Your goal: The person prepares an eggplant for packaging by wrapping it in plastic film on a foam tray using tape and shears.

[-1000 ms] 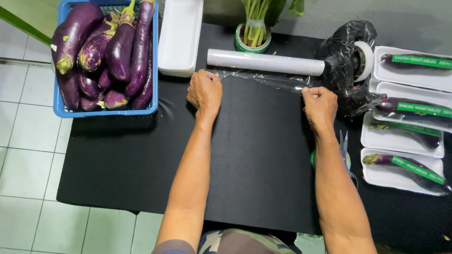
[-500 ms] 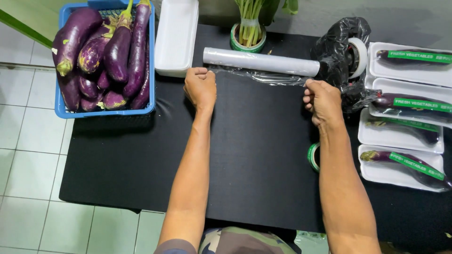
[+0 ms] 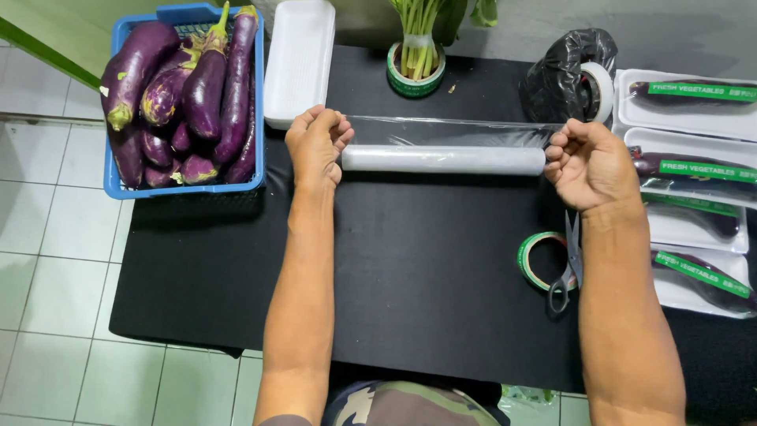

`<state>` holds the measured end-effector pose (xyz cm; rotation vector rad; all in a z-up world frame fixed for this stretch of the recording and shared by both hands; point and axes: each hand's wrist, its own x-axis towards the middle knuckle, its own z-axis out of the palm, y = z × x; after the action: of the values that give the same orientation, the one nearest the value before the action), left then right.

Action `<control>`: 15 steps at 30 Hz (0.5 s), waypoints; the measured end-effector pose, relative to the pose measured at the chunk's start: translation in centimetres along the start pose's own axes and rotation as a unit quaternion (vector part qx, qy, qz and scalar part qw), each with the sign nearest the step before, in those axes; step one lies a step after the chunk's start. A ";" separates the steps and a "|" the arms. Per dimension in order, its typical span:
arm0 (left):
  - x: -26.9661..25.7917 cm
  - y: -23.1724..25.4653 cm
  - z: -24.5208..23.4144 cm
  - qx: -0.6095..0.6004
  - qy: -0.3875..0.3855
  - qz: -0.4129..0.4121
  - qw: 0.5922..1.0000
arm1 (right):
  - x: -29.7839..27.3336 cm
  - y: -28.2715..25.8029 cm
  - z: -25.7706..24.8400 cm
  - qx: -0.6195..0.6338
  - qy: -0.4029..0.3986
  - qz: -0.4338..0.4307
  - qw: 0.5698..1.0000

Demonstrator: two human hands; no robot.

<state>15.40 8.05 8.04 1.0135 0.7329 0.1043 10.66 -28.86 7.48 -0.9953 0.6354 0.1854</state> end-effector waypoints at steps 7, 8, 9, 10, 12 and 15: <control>-2.6 3.3 0.7 0.049 -0.010 0.026 0.998 | -3.0 -1.3 1.6 -0.029 0.002 -0.007 1.000; -2.7 3.8 0.9 0.059 -0.023 0.048 0.997 | -3.7 -2.0 1.9 -0.032 -0.002 -0.028 0.999; -3.0 4.1 0.7 0.071 -0.032 0.068 0.995 | -4.4 -2.2 2.0 -0.034 -0.006 -0.044 0.998; -3.0 4.6 1.0 0.074 -0.031 0.065 0.995 | -4.7 -2.6 2.5 -0.033 -0.004 -0.040 0.999; -3.0 5.8 2.1 0.095 -0.050 0.097 0.989 | -5.1 -4.0 3.5 -0.050 0.011 -0.055 0.997; -3.3 7.8 3.4 0.121 -0.072 0.159 0.977 | -6.9 -5.9 5.0 -0.082 0.012 -0.086 0.993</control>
<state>16.84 8.49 16.98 1.3536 0.4521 0.2206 9.68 -26.98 17.57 -1.2057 0.5591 0.0747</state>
